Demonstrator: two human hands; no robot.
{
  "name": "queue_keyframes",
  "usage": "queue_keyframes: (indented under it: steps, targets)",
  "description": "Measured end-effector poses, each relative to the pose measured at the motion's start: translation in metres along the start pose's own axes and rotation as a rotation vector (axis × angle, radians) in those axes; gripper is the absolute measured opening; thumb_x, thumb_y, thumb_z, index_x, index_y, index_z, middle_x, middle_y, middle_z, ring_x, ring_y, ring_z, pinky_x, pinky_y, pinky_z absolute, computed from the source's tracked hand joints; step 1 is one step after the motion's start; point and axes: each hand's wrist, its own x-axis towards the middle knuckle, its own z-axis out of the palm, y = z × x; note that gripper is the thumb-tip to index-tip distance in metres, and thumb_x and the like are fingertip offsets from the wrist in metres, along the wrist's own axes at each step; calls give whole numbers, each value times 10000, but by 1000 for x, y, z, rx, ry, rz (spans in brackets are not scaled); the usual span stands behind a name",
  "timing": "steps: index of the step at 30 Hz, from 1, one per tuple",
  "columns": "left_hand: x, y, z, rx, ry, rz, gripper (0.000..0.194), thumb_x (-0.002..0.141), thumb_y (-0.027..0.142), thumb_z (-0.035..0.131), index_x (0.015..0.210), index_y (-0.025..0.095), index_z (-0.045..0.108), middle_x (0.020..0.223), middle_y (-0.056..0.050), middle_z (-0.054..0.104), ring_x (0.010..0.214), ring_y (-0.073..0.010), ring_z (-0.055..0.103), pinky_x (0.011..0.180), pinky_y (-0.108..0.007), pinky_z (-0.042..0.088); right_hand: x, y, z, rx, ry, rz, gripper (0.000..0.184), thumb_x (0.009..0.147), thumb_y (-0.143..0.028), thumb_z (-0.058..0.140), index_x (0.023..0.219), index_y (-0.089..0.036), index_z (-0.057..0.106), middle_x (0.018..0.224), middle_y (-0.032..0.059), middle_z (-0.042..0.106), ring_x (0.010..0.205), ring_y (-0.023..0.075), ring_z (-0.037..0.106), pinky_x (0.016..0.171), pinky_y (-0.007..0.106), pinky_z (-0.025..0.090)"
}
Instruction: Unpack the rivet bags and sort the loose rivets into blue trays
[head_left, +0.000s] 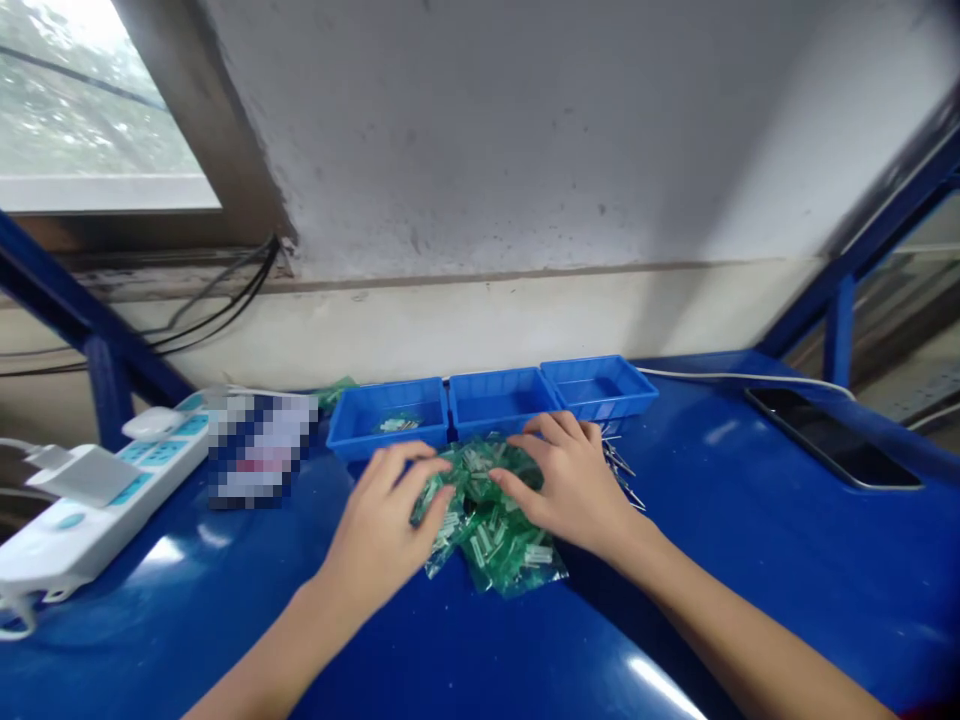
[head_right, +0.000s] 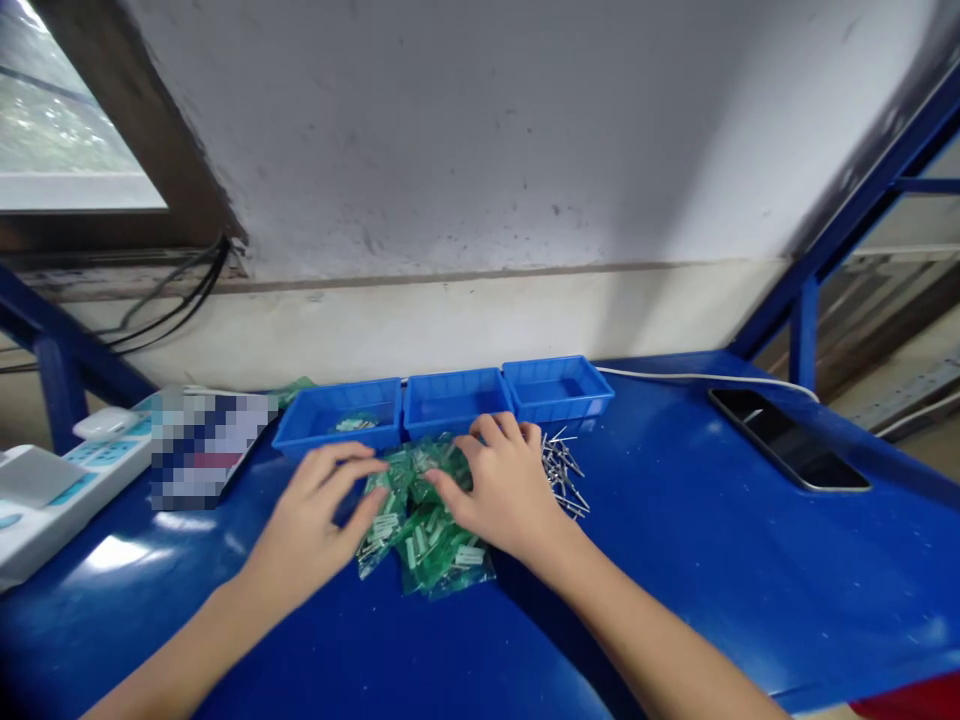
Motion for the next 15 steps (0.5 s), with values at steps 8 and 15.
queue_keyframes:
  steps: [8, 15]
  targets:
    - [-1, 11, 4, -217, -222, -32, 139, 877, 216, 486, 939, 214, 610, 890, -51, 636, 852, -206, 565, 768, -351, 451, -1, -12, 9, 211, 85, 63, 76, 798, -198, 552, 753, -189, 613, 808, 53, 602, 873, 235, 485, 721, 362, 327]
    - [25, -84, -60, 170, 252, -529, 203, 828, 315, 522, 904, 167, 640, 797, -35, 662, 708, -202, 602, 669, -304, 432, -3, -19, -6, 666, 111, 157, 110, 841, -235, 489, 760, -191, 549, 553, -44, 479, 528, 105, 448, 538, 234, 365]
